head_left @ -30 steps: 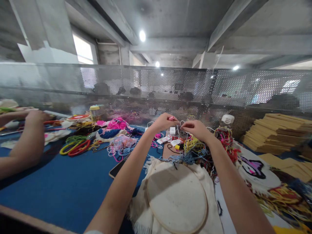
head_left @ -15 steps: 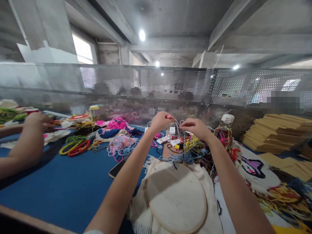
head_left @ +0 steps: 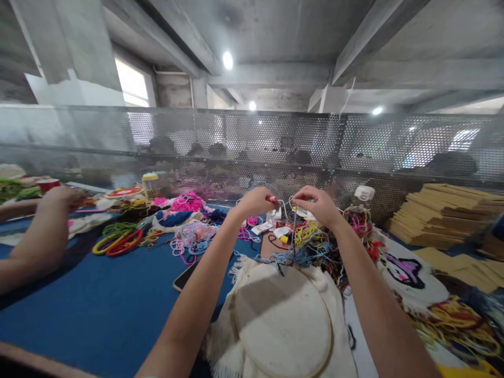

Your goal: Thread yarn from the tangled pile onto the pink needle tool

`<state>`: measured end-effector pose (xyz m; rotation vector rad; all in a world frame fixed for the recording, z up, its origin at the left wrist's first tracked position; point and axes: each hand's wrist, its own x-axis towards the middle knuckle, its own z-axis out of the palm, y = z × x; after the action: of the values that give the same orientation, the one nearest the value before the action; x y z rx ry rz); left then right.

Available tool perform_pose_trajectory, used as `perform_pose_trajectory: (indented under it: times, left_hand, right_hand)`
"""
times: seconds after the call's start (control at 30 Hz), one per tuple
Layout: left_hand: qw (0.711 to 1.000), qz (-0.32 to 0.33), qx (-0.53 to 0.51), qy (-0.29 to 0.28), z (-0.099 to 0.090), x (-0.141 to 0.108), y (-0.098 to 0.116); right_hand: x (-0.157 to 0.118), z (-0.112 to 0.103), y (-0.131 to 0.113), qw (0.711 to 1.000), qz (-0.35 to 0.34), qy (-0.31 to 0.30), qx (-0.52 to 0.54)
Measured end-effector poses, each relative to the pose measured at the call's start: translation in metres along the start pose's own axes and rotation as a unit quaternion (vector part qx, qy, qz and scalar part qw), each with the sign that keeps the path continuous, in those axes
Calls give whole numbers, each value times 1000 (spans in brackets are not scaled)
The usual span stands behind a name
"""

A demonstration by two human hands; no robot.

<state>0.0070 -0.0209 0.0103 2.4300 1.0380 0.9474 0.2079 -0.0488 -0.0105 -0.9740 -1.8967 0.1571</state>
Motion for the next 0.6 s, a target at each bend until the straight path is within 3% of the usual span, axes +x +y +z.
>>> perform_pose_trajectory:
  times: [0.1,0.17,0.23,0.3,0.37,0.43,0.5,0.6]
  left_hand:
    - [995,47,-62,-59,-3,-3,3]
    - [994,57,-88,-34,-5,-3,5]
    - [998,36,-51,12,-8,-4,7]
    - [999,17,0,28,-10,-6,10]
    - [999,31,10,-1,-13,-9,14]
    - [997,64,-12,-41,-16,-11,19]
    - [996,80,-32,-33,-18,-13,22]
    - [998,50,-1,47,-21,-13,20]
  right_hand:
    - [-1,-1,-1,1000,4,-2,3]
    - [-1,-2,-4,998,5,-47,29]
    - [-1,-3,-6,997,5,-63,54]
    - [-1,-4,-7,998,4,-23,61]
    - [0,-4,-8,998,9,38,52]
    - [0,-4,-10,997,18,53,46]
    - [-1,-5,-14,998,25,11,52]
    - [-3,-8,-21,993,28,-53,98]
